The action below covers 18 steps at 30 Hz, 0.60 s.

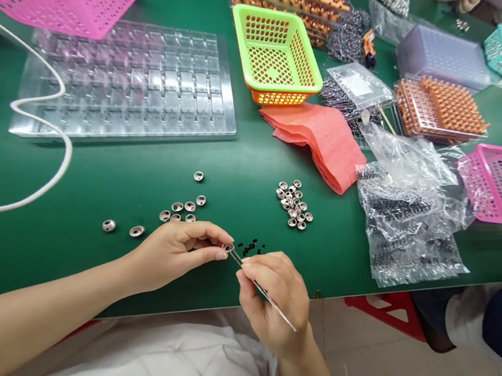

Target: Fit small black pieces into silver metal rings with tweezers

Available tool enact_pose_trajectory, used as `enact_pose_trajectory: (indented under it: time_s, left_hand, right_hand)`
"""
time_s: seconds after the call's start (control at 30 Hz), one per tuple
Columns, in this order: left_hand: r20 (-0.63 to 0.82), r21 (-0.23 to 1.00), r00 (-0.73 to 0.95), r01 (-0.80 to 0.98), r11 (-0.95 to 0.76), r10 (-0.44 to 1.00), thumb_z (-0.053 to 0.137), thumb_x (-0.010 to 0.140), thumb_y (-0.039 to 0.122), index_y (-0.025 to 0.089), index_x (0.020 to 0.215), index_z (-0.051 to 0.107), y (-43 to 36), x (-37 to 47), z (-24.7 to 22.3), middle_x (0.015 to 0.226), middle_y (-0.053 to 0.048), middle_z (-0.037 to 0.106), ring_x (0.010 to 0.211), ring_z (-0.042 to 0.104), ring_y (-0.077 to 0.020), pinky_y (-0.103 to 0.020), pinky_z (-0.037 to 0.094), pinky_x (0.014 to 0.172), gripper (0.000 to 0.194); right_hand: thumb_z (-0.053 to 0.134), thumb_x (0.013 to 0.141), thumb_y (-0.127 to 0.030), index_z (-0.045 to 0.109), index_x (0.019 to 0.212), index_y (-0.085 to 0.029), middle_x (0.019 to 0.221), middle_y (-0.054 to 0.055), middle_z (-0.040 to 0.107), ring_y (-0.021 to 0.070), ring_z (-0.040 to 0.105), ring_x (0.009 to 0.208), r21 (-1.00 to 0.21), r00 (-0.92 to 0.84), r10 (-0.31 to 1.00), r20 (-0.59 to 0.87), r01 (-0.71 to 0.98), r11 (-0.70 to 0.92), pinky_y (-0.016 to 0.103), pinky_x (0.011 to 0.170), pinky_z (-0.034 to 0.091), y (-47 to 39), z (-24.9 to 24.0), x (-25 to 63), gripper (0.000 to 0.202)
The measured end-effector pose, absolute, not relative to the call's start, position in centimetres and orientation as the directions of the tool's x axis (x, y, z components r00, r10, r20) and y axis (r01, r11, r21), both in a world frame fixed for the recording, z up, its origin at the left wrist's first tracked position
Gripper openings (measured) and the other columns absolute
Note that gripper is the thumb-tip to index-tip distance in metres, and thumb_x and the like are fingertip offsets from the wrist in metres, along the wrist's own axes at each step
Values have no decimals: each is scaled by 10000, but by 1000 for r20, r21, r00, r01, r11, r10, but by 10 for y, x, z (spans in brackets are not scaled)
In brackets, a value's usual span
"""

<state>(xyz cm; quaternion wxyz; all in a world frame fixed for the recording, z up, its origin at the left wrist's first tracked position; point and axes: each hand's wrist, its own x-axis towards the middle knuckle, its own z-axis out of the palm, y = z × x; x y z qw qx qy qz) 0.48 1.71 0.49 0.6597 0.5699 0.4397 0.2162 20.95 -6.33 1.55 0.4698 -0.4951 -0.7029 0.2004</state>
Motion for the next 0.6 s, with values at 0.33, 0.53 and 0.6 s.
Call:
enact_pose_trajectory:
  time_s: [0.33, 0.53, 0.6]
  left_hand:
    - [-350, 933, 551, 274, 232, 757, 698, 855, 296, 195, 958, 760, 16, 5, 8, 899, -26, 813, 779, 768, -178, -252, 612, 731, 157]
    - [-294, 947, 567, 282, 154, 769, 684, 876, 306, 190, 993, 769, 17, 4, 8, 901, -30, 810, 760, 754, -165, -234, 604, 717, 186]
    - [-283, 950, 587, 279, 139, 759, 661, 895, 298, 180, 1027, 767, 17, 2, 8, 920, -38, 807, 759, 756, -160, -229, 602, 716, 206]
  right_hand:
    - [664, 886, -20, 622, 1202, -244, 969, 53, 758, 186, 736, 820, -734, -110, 879, 464, 509, 451, 363, 710, 632, -62, 15, 210, 390]
    - [655, 883, -4, 628, 1199, -231, 962, 59, 761, 185, 731, 821, -716, -139, 870, 473, 516, 471, 356, 694, 622, -61, 17, 214, 390]
    - [650, 883, 2, 627, 1204, -226, 967, 63, 757, 183, 722, 826, -720, -158, 871, 465, 505, 476, 357, 698, 616, -61, 17, 215, 394]
